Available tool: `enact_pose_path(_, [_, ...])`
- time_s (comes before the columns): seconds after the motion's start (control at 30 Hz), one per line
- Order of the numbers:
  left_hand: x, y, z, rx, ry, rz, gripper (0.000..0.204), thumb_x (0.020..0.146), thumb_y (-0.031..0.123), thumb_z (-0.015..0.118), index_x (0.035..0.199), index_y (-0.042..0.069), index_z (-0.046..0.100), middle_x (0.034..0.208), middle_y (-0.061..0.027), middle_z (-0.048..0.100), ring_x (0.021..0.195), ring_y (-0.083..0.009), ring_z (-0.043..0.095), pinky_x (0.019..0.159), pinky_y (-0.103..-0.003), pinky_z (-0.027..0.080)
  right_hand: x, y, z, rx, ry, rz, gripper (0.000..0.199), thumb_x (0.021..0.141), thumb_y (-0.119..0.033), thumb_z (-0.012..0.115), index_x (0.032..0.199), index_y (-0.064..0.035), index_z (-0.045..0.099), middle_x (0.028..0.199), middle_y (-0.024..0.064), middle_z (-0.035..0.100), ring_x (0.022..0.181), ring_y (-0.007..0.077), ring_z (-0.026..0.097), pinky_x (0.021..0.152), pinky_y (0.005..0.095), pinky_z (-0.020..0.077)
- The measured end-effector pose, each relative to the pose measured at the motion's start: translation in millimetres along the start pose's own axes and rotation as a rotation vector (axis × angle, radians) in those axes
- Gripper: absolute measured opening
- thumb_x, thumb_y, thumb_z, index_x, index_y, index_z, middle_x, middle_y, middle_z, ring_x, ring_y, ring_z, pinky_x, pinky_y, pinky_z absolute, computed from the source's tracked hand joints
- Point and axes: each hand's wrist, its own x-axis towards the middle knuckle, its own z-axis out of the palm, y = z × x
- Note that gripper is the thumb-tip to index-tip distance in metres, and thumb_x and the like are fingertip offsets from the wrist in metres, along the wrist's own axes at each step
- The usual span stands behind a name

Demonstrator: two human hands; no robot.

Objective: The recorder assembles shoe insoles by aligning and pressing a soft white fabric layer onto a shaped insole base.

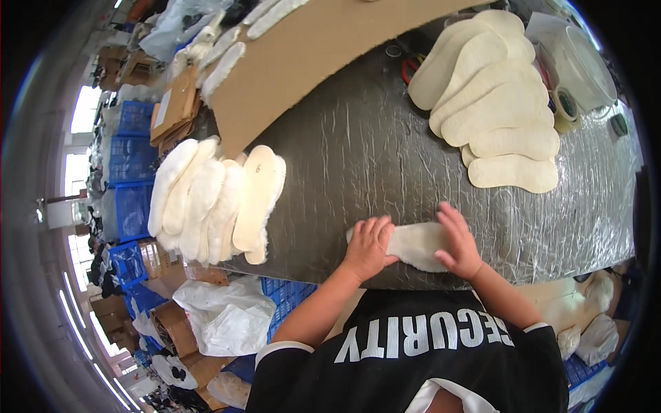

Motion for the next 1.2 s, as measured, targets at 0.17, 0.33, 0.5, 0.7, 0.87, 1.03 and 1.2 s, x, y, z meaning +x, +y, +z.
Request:
enact_pose_path(0.17, [-41, -22, -51, -0.021, 0.222, -0.15, 0.046, 0.061, 0.029, 0.082, 0.097, 0.009, 0.062, 0.093, -0.0119, 0.063, 0.089, -0.0336, 0.058, 0.077, -0.045, 0.044, -5, -2, -27, 0.0, 0.309, 0.212, 0.04, 0.08, -0.01, 0.063, 0.118, -0.0037, 0.055, 0.126, 0.0197, 0.052, 0.117, 0.0376, 0.049, 0.1, 0.0449, 0.0388])
enact_pose_path(0.33, [-88, -96, -140, 0.411, 0.437, -0.638, 0.05, 0.068, 0.021, 0.08, 0.107, 0.0, 0.057, 0.107, -0.02, 0.058, 0.101, -0.0386, 0.052, 0.091, -0.048, 0.039, -5, 11, -36, -0.158, 0.453, 0.262, 0.03, 0.078, -0.01, 0.068, 0.106, -0.0052, 0.058, 0.114, 0.015, 0.056, 0.106, 0.0352, 0.052, 0.093, 0.0433, 0.0416])
enact_pose_path(0.5, [-26, -115, -116, -0.015, 0.617, -0.423, 0.035, 0.079, 0.011, 0.071, 0.107, -0.001, 0.055, 0.108, -0.0199, 0.057, 0.102, -0.0355, 0.052, 0.094, -0.043, 0.04, 41, 12, -49, -0.444, 0.419, 0.324, 0.044, 0.066, -0.022, 0.081, 0.099, -0.0067, 0.058, 0.108, 0.0139, 0.054, 0.105, 0.0358, 0.049, 0.09, 0.0447, 0.0416])
enact_pose_path(0.7, [170, -26, -15, -0.7, 0.404, -0.196, 0.022, 0.086, 0.011, 0.063, 0.104, -0.002, 0.062, 0.102, -0.0157, 0.066, 0.095, -0.0249, 0.064, 0.083, -0.035, 0.05, 141, 14, -49, -0.714, 0.22, 0.304, 0.052, 0.064, -0.038, 0.08, 0.102, -0.0109, 0.058, 0.109, 0.0092, 0.052, 0.104, 0.0285, 0.05, 0.088, 0.0397, 0.0402])
enact_pose_path(0.87, [253, -21, 11, -0.839, 0.457, -0.306, 0.019, 0.086, 0.009, 0.063, 0.1, -0.004, 0.061, 0.099, -0.0178, 0.066, 0.087, -0.0245, 0.066, 0.078, -0.034, 0.052, 172, 38, -51, -0.936, 0.124, 0.183, 0.017, 0.077, -0.022, 0.06, 0.091, -0.0131, 0.064, 0.101, 0.0043, 0.053, 0.1, 0.0232, 0.051, 0.081, 0.0361, 0.0411])
enact_pose_path(1.03, [256, -2, 3, -0.44, 0.375, -0.207, 0.016, 0.079, 0.011, 0.068, 0.088, -0.001, 0.063, 0.088, -0.0155, 0.063, 0.079, -0.0287, 0.065, 0.073, -0.037, 0.052, 135, 45, -92, -0.7, 0.576, 0.165, 0.007, 0.074, -0.01, 0.059, 0.08, -0.0072, 0.061, 0.102, 0.0107, 0.057, 0.094, 0.0269, 0.055, 0.078, 0.0387, 0.0455])
enact_pose_path(1.2, [256, -8, 13, -0.377, 0.515, -0.266, 0.015, 0.077, 0.009, 0.068, 0.086, 0.0, 0.06, 0.088, -0.0151, 0.062, 0.078, -0.0318, 0.062, 0.072, -0.039, 0.051, 93, -17, -167, -0.35, 1.224, 0.065, 0.01, 0.078, 0.005, 0.057, 0.082, -0.0004, 0.05, 0.092, 0.0159, 0.055, 0.084, 0.0286, 0.054, 0.076, 0.0389, 0.0442])
